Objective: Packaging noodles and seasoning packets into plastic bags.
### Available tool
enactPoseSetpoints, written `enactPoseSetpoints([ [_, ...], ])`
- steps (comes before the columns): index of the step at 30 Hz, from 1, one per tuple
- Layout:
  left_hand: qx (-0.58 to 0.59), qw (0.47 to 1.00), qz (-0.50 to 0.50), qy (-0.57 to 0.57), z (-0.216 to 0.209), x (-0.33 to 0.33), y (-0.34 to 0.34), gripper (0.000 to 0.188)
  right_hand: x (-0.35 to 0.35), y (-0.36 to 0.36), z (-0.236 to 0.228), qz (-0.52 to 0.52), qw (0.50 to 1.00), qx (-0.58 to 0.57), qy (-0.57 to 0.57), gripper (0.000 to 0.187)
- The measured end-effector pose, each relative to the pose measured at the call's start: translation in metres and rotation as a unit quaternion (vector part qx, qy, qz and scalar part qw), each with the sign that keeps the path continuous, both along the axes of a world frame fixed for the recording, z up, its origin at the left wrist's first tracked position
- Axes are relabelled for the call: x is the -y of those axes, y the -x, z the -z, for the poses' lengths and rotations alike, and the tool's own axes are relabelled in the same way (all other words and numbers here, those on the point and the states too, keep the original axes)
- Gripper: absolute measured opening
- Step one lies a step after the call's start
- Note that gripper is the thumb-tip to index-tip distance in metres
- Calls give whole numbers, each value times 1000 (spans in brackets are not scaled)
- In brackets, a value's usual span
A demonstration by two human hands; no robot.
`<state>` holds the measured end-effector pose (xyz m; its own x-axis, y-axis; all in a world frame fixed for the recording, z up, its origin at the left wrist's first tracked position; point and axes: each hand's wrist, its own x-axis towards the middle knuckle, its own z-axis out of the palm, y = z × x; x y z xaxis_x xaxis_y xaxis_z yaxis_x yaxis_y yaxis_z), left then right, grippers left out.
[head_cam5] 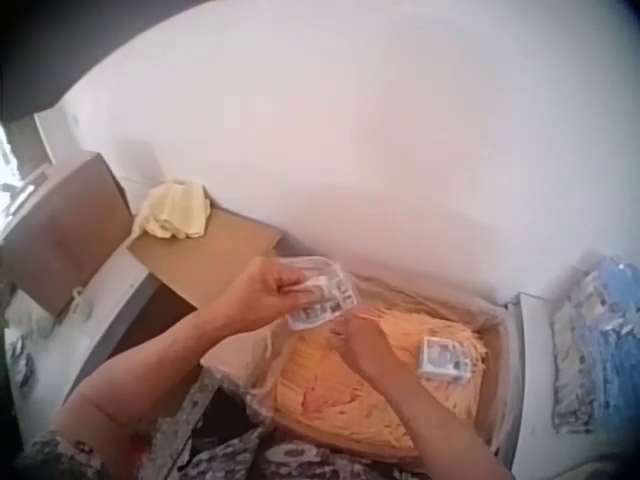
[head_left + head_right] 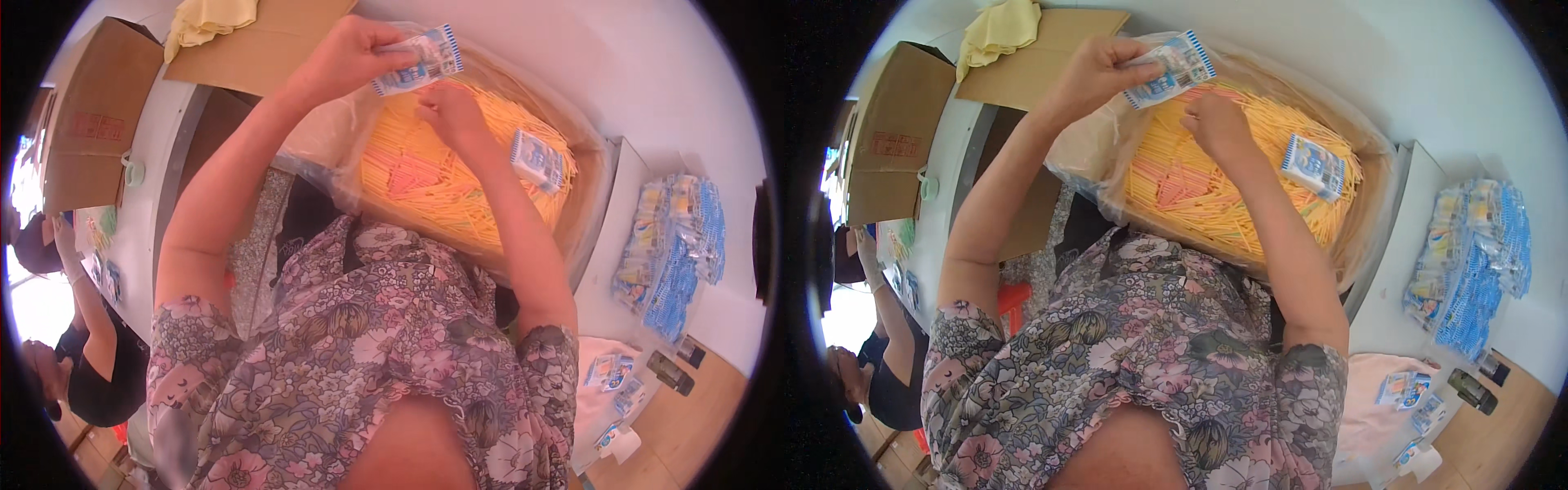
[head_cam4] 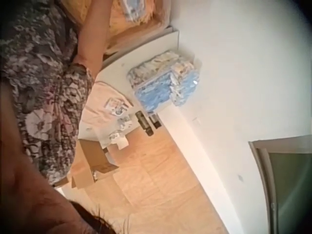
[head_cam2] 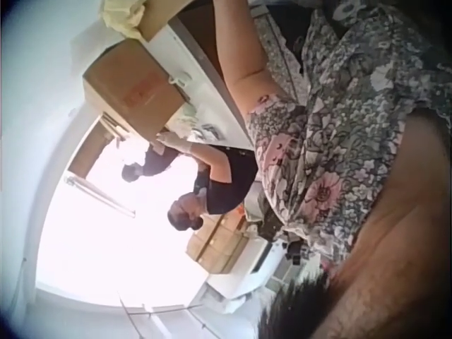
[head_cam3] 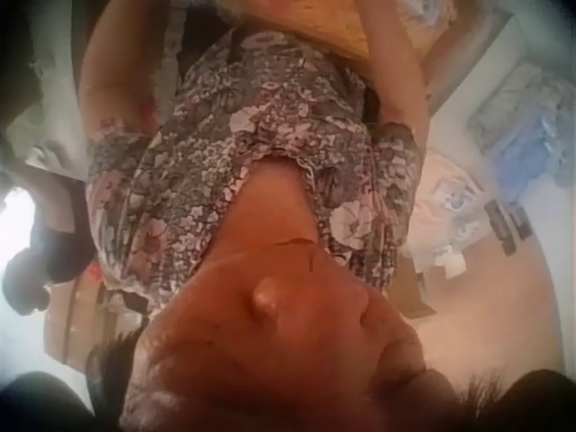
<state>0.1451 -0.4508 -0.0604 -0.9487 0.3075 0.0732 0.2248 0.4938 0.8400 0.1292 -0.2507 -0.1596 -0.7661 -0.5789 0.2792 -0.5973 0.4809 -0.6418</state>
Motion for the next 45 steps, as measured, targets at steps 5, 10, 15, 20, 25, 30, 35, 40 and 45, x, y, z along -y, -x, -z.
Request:
enactPoseSetpoints([
  [5,68,995,-44,-63,18,7,-21,19,33,10,47,27,990,-74,-117,18],
  [10,94,991,-64,-66,28,12,-37,19,43,19,60,-34,985,30,-166,41],
  [15,91,993,-48,-59,22,9,-35,19,46,39,132,-92,953,93,273,35],
  [20,102,992,-77,-16,25,21,-49,17,25,17,61,-95,903,-337,-251,24],
  [25,69,997,1,47,21,19,-49,14,1,13,4,-90,894,-223,-378,9],
  [30,-159,968,130,145,33,-27,-52,12,-21,-19,-57,-135,919,-211,-303,6],
  [35,9,990,128,64,45,-51,-45,10,-43,-26,-87,-148,955,33,-253,10],
  [40,44,985,115,-124,48,-68,-50,8,-73,-39,-70,-44,946,299,119,16],
  [45,29,973,120,-195,59,-90,-57,7,-57,-60,-63,110,948,172,246,23],
])
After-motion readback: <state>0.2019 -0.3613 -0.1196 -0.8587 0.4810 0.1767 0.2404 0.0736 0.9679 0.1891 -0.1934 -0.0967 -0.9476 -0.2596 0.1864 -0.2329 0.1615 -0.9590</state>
